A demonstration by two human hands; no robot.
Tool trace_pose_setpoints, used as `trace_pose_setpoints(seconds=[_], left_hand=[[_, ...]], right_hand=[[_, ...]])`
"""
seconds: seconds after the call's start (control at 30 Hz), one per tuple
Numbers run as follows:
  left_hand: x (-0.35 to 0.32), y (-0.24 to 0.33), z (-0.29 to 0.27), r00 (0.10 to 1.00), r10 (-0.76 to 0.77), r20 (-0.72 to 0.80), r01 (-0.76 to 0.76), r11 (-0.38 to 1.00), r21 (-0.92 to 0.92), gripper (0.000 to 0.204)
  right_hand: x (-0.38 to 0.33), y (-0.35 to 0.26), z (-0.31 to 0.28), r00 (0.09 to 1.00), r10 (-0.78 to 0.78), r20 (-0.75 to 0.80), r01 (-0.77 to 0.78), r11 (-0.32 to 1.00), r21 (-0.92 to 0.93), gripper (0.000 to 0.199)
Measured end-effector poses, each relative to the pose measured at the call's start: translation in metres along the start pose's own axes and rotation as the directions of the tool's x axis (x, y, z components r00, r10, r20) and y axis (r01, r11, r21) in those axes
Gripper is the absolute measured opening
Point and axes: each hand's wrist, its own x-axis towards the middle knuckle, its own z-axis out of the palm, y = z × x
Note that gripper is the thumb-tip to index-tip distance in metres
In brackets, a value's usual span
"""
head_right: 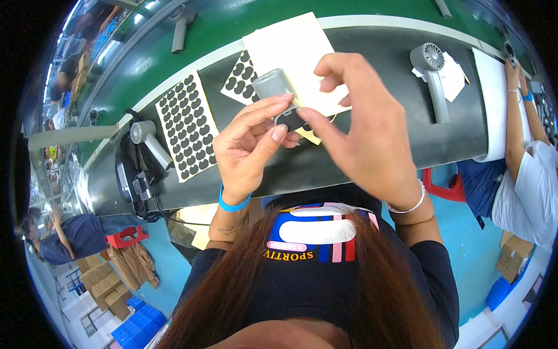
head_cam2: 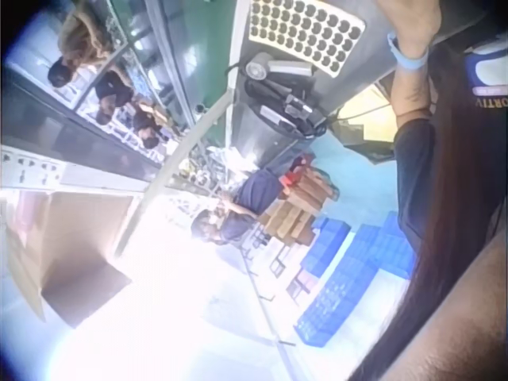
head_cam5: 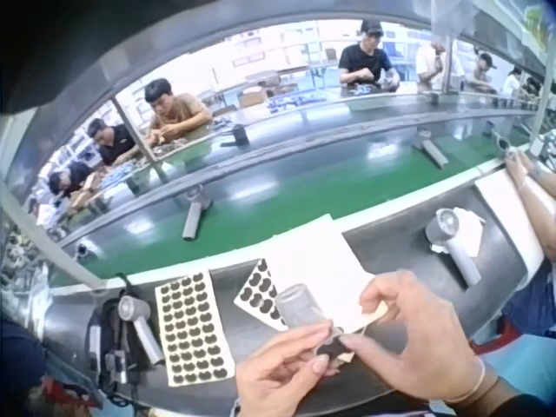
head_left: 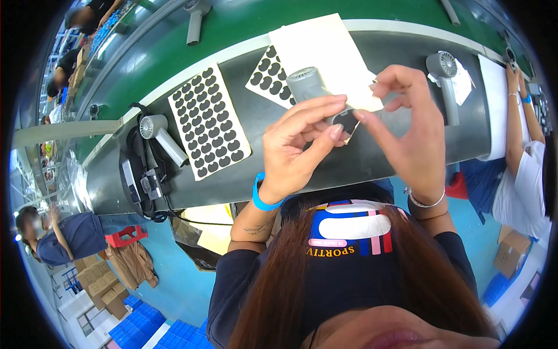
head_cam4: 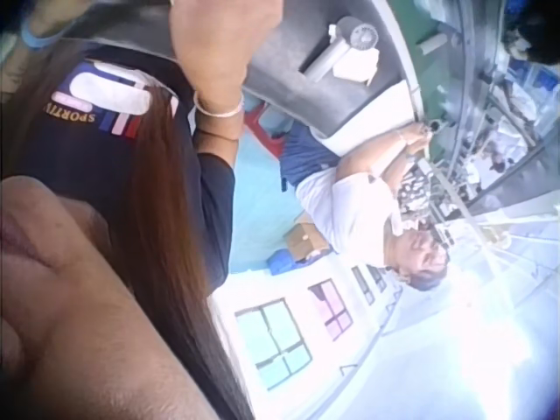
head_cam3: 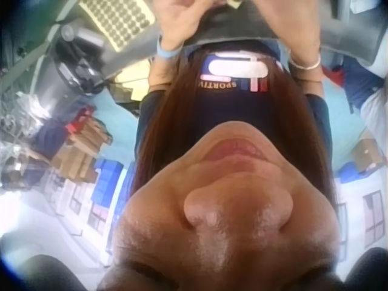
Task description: Peeling small circular stickers from a sheet and applying them to cylindrical metal components before placing them in a tray.
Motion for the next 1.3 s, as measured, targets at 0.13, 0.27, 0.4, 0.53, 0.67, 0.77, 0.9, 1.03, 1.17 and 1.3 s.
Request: trace_pose_setpoints(seconds=[0.13,0.27,0.4,0.53,0.67,0.77,0.9,1.03,1.17,1.3], left_hand=[[-0.003,0.009,-0.013,0.999,-0.023,-0.044,0.024,1.0,0.015,0.025],[-0.004,0.011,-0.019,0.99,-0.14,-0.034,0.133,0.979,-0.153,0.016],[0.001,0.007,-0.03,0.992,0.069,-0.101,-0.061,0.995,0.084,0.029],[0.009,-0.001,-0.034,0.972,0.193,-0.131,-0.161,0.961,0.224,0.041],[0.022,-0.021,-0.041,0.936,0.34,-0.088,-0.238,0.8,0.551,0.062],[0.026,-0.041,-0.051,0.973,0.23,0.002,-0.178,0.749,0.639,0.064],[0.019,-0.062,-0.057,0.994,0.042,0.096,-0.101,0.632,0.768,0.069],[0.012,-0.072,-0.057,0.978,-0.061,0.201,-0.143,0.51,0.848,0.077],[0.011,-0.073,-0.055,0.975,-0.063,0.211,-0.161,0.451,0.878,0.082],[0.013,-0.074,-0.05,0.98,-0.051,0.19,-0.15,0.433,0.889,0.083]], right_hand=[[0.017,0.016,0.003,0.972,-0.044,0.229,0.03,0.997,0.064,0.047],[0.037,0.025,0.05,0.89,-0.199,0.411,0.167,0.98,0.112,0.051],[0.05,0.023,0.065,0.816,-0.368,0.447,0.383,0.922,0.059,0.047],[0.074,0.037,0.068,0.777,-0.358,0.517,0.454,0.889,-0.068,0.04],[0.148,0.098,0.075,0.764,-0.456,0.457,0.64,0.627,-0.444,0.037],[0.214,0.16,0.068,0.81,-0.23,0.539,0.582,0.417,-0.698,0.04],[0.249,0.213,0.056,0.818,0.015,0.575,0.557,0.226,-0.799,0.03],[0.211,0.2,0.05,0.804,-0.467,0.368,0.558,0.379,-0.739,0.036],[0.104,0.142,0.039,0.931,-0.158,0.33,0.27,0.905,-0.33,0.019],[0.016,0.087,0.041,0.914,0.116,0.388,-0.043,0.98,-0.192,0.011]])
